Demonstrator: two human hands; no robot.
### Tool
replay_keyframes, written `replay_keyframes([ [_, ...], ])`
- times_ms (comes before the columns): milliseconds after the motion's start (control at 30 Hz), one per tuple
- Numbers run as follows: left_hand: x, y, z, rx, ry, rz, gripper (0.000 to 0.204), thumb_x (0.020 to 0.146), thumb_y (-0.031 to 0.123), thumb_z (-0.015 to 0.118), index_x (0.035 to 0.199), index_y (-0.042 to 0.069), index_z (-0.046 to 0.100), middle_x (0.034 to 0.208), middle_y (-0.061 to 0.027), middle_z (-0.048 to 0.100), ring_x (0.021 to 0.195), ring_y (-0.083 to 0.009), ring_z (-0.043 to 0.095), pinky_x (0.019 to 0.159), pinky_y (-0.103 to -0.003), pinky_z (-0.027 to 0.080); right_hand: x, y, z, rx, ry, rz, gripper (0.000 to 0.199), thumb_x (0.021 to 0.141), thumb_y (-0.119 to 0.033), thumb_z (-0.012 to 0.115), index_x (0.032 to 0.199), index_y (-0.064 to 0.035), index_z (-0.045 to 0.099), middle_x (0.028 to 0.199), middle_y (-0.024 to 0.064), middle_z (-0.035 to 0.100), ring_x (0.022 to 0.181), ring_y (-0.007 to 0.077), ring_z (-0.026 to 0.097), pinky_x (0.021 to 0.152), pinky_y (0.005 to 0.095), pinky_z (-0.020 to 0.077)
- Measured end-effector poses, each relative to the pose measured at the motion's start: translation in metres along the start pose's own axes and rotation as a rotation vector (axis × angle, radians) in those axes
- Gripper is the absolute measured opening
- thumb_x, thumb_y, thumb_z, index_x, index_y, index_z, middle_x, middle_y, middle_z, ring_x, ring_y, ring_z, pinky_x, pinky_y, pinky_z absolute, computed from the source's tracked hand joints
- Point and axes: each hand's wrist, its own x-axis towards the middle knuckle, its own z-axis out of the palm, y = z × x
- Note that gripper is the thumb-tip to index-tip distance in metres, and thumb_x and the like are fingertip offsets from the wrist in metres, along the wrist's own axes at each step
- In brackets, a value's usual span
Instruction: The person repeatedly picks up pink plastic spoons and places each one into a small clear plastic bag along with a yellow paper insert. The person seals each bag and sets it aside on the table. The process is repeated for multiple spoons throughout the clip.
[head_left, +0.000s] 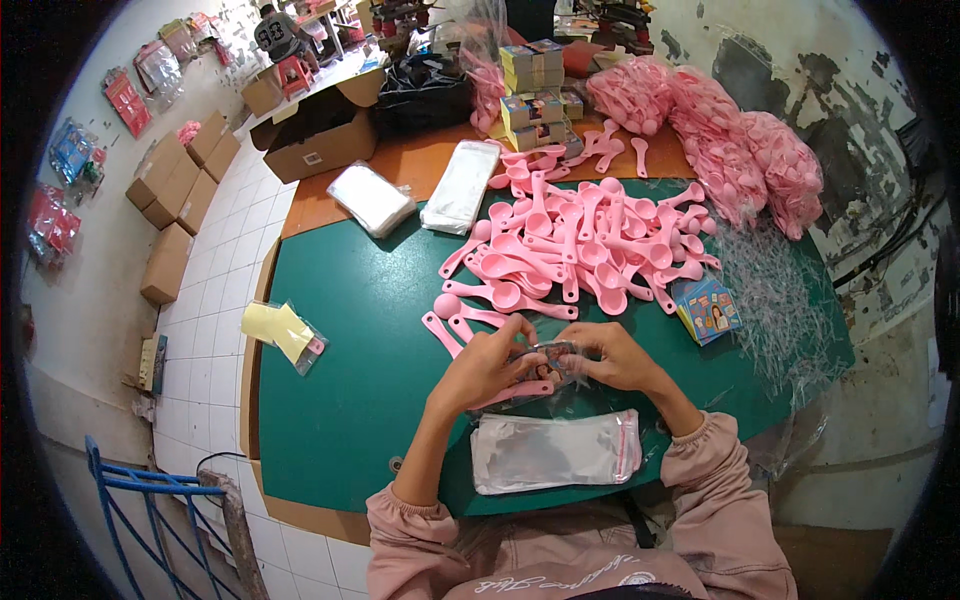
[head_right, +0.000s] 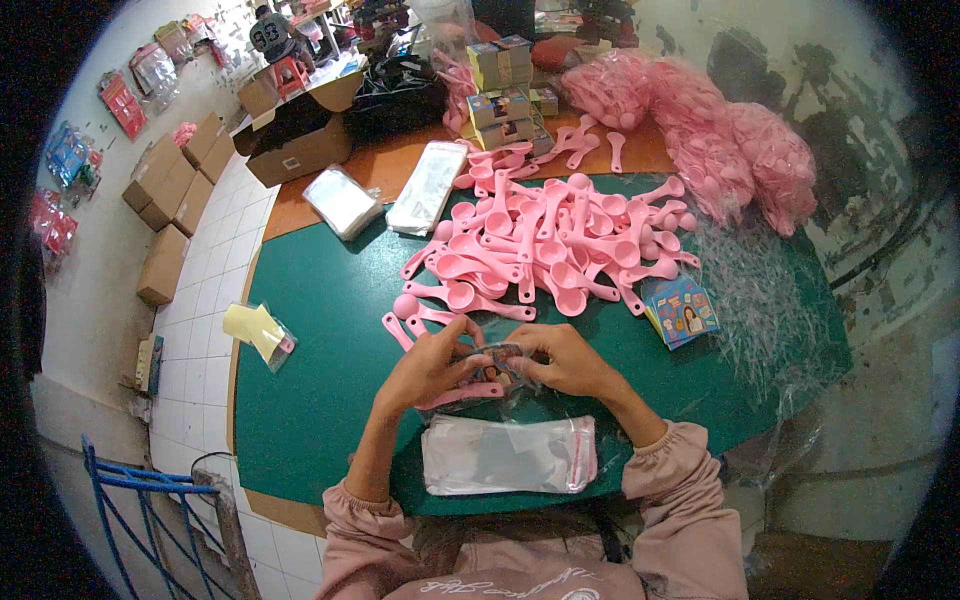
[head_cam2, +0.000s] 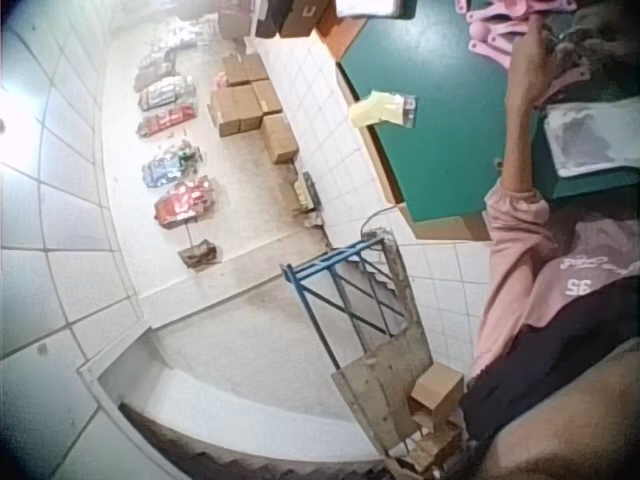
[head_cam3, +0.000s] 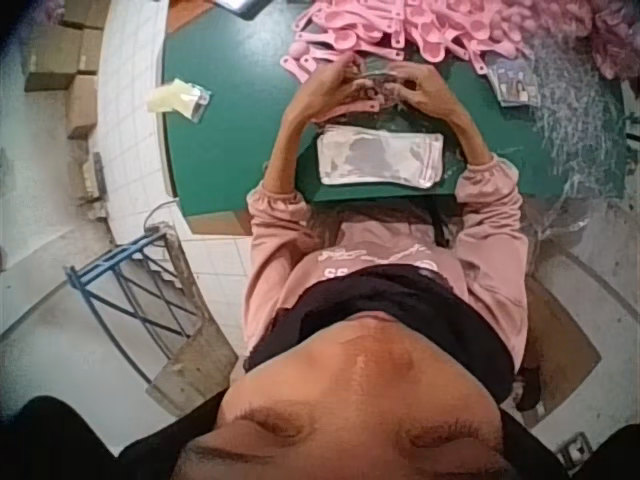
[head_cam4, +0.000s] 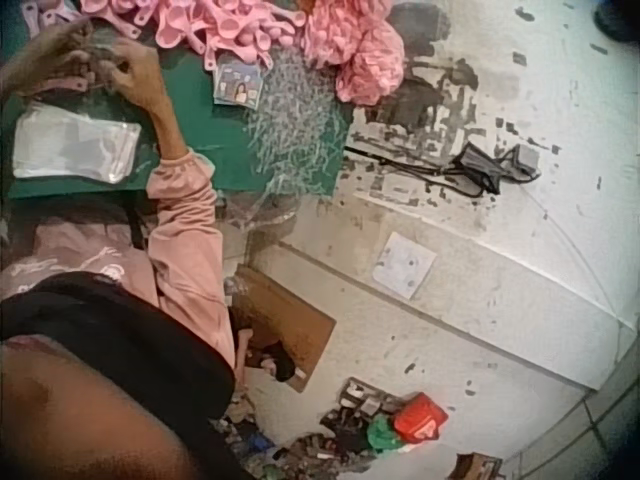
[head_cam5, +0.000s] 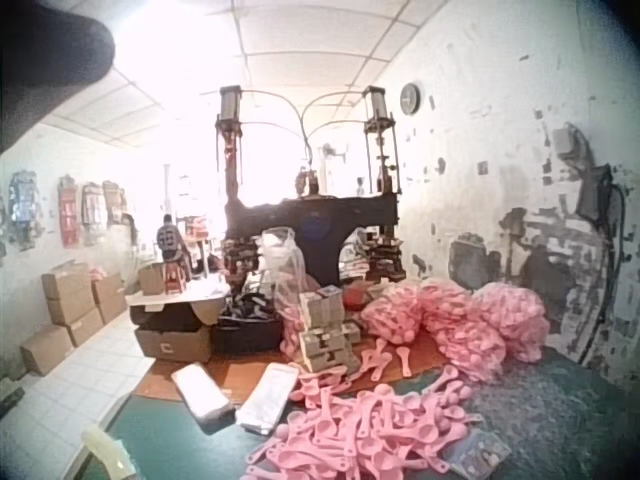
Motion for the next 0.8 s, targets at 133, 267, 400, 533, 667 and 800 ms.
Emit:
replay_keyframes([
  [133,0.000,0.003,-0.002,0.080,-0.002,-0.043,0.030,0.080,0.023,0.063,0.093,0.004,0.043,0.073,-0.0169,0.063,0.066,-0.0317,0.061,0.057,-0.035,0.044,-0.001,0.000,0.004,0.055,0.007,0.085,0.015,0.077,-0.007,0.060,0.090,0.0000,0.062,0.076,0.0068,0.059,0.064,0.0108,0.052,0.059,0.0249,0.0437],
  [267,-0.001,-0.001,-0.007,0.067,-0.041,-0.056,0.032,0.079,0.025,0.065,0.093,0.004,0.045,0.071,-0.0157,0.064,0.064,-0.0282,0.062,0.058,-0.032,0.045,-0.002,0.000,0.003,0.088,0.036,0.129,0.015,0.076,-0.008,0.063,0.088,0.0000,0.063,0.075,0.0054,0.059,0.064,0.0097,0.051,0.059,0.0243,0.0429],
  [400,-0.004,-0.016,-0.020,-0.040,-0.097,-0.019,0.036,0.078,0.024,0.066,0.103,0.005,0.048,0.078,-0.0103,0.064,0.065,-0.0177,0.061,0.058,-0.027,0.046,-0.004,-0.001,-0.008,0.204,0.148,0.233,0.014,0.072,-0.010,0.069,0.076,-0.0017,0.058,0.069,0.0004,0.056,0.063,0.0069,0.049,0.058,0.0228,0.0409],
  [533,-0.008,-0.016,-0.036,-0.316,-0.087,-0.014,0.040,0.078,0.015,0.065,0.113,0.007,0.047,0.086,-0.0046,0.061,0.072,-0.0095,0.057,0.057,-0.022,0.045,-0.001,-0.014,-0.021,0.324,0.254,0.312,0.021,0.069,-0.009,0.072,0.071,-0.0028,0.052,0.063,-0.0025,0.051,0.062,0.0053,0.048,0.058,0.0209,0.0396],
  [667,-0.009,-0.016,-0.036,-0.496,-0.059,-0.068,0.046,0.079,0.008,0.063,0.120,0.006,0.042,0.086,-0.0025,0.060,0.073,-0.0061,0.054,0.058,-0.021,0.044,0.001,-0.027,-0.028,0.434,0.194,0.428,0.018,0.069,-0.011,0.072,0.074,-0.0019,0.057,0.068,-0.0025,0.053,0.064,0.0041,0.048,0.057,0.0204,0.0365],
  [800,-0.009,-0.003,-0.026,-0.590,-0.117,-0.141,0.048,0.079,0.006,0.063,0.122,0.006,0.040,0.084,-0.0035,0.060,0.072,-0.0061,0.053,0.058,-0.023,0.044,-0.008,-0.028,-0.034,0.528,0.093,0.512,0.016,0.069,-0.009,0.071,0.077,0.0000,0.060,0.068,-0.0012,0.056,0.064,0.0053,0.049,0.057,0.0217,0.0376],
])
